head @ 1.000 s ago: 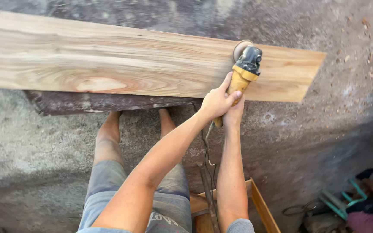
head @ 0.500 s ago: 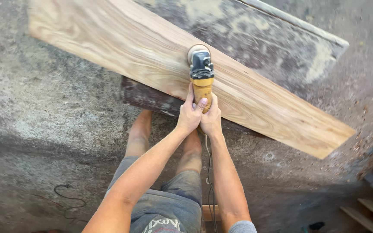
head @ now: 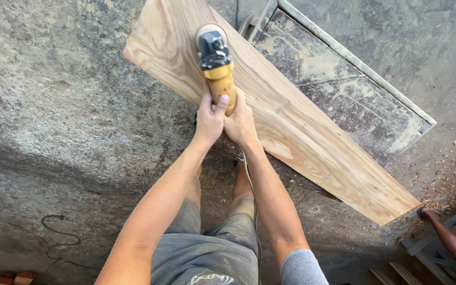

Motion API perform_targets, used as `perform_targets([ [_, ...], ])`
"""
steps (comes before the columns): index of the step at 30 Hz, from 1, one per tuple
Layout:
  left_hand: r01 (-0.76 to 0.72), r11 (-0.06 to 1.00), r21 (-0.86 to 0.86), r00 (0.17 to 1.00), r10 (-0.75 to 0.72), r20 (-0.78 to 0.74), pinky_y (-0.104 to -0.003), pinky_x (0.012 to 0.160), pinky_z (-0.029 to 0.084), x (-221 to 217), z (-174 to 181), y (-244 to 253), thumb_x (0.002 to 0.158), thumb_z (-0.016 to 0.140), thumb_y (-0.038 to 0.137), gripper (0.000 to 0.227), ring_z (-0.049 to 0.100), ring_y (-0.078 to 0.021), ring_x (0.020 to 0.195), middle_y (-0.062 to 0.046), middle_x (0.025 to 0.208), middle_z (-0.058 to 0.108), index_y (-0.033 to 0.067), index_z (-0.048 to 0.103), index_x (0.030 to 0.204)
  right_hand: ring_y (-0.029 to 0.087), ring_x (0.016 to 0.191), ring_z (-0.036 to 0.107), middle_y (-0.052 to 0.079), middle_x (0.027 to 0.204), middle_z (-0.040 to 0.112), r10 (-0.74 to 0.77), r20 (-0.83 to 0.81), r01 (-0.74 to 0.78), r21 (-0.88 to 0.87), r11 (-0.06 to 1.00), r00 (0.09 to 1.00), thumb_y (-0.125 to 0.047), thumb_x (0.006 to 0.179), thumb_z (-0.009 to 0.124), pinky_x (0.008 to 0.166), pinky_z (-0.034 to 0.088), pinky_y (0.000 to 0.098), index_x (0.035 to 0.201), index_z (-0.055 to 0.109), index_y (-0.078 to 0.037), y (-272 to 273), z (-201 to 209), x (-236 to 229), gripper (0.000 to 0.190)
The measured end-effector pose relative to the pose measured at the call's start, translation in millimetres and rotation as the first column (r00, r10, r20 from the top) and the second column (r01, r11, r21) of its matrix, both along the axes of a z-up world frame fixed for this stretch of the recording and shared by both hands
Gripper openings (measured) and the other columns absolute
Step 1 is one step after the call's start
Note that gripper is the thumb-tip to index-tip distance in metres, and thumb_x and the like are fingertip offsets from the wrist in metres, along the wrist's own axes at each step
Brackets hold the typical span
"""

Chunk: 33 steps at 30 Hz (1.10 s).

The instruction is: The person uses a handheld electric sander to smooth the surface of a long wooden plank resting on a workbench. The person moves the sander back and forth along the plank's length, occasionally repositioning the plank and adjusting the tool's position to cover different areas.

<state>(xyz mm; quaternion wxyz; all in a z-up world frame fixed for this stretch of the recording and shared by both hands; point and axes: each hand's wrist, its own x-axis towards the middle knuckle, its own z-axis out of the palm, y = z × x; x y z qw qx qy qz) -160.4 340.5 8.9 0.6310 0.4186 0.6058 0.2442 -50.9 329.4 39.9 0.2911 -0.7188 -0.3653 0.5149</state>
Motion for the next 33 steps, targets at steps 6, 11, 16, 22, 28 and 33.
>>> perform_targets([
  [6, -0.090, 0.996, -0.008, 0.982, 0.090, 0.164, -0.040, 0.115, 0.048, -30.3, 4.6, 52.7, 0.106, 0.057, 0.040, 0.079, 0.056, -0.0283, 0.135, -0.022, 0.151, 0.050, 0.0013, 0.018, 0.163, 0.035, 0.102, 0.076, 0.024, 0.112, 0.075, 0.033, 0.017, -0.031, -0.066, 0.997, 0.999, -0.047, 0.093, 0.069, 0.085, 0.059, 0.0442, 0.138, 0.047, -0.009, 52.9, 3.5, -29.7, 0.064],
  [11, 0.030, 0.996, 0.083, 0.978, -0.046, 0.206, -0.038, 0.120, 0.043, -18.3, 12.6, 50.2, 0.110, 0.058, 0.041, 0.080, 0.052, -0.0263, 0.142, -0.019, 0.157, 0.048, -0.0007, 0.018, 0.165, 0.044, 0.109, 0.071, 0.026, 0.113, 0.073, -0.070, 0.044, 0.071, -0.023, 0.997, 0.997, -0.045, 0.094, 0.068, 0.087, 0.055, 0.0469, 0.143, 0.045, -0.011, 32.6, 3.3, -18.2, 0.064],
  [16, 0.198, 0.979, 0.040, 0.962, -0.202, 0.186, -0.034, 0.120, 0.041, 33.0, 17.8, 3.1, 0.108, 0.059, 0.040, 0.082, 0.050, -0.0240, 0.144, -0.020, 0.160, 0.046, -0.0011, 0.017, 0.165, 0.039, 0.106, 0.073, 0.023, 0.112, 0.074, -0.241, 0.002, 0.241, -0.082, 0.967, 0.970, -0.042, 0.090, 0.072, 0.087, 0.057, 0.0439, 0.141, 0.046, -0.010, -28.6, 9.4, 25.7, 0.066],
  [22, 0.375, 0.922, -0.097, 0.927, -0.369, 0.070, -0.033, 0.111, 0.047, 93.0, 18.5, -83.6, 0.102, 0.059, 0.044, 0.087, 0.060, -0.0214, 0.133, -0.019, 0.149, 0.057, 0.0023, 0.015, 0.165, 0.035, 0.111, 0.074, 0.023, 0.117, 0.073, -0.422, -0.008, 0.420, -0.089, 0.903, 0.906, -0.038, 0.091, 0.074, 0.093, 0.057, 0.0410, 0.145, 0.046, -0.008, -129.1, 8.7, 79.6, 0.067],
  [28, 0.498, 0.858, -0.126, 0.867, -0.497, 0.042, -0.032, 0.107, 0.048, 148.6, 11.9, -169.3, 0.102, 0.062, 0.042, 0.088, 0.061, -0.0191, 0.129, -0.018, 0.148, 0.059, 0.0016, 0.015, 0.165, 0.037, 0.108, 0.074, 0.022, 0.114, 0.074, -0.535, 0.027, 0.530, -0.187, 0.827, 0.845, -0.040, 0.086, 0.076, 0.089, 0.057, 0.0422, 0.144, 0.045, -0.010, -222.4, 4.5, 127.2, 0.072],
  [33, 0.544, 0.830, -0.123, 0.838, -0.529, 0.137, -0.030, 0.106, 0.049, 204.8, -0.6, -235.8, 0.102, 0.064, 0.039, 0.089, 0.060, -0.0174, 0.128, -0.017, 0.149, 0.057, -0.0006, 0.014, 0.164, 0.041, 0.110, 0.072, 0.024, 0.115, 0.074, -0.622, 0.074, 0.623, -0.206, 0.755, 0.779, -0.041, 0.090, 0.076, 0.088, 0.057, 0.0447, 0.143, 0.048, -0.012, -295.7, -3.4, 175.8, 0.067],
])
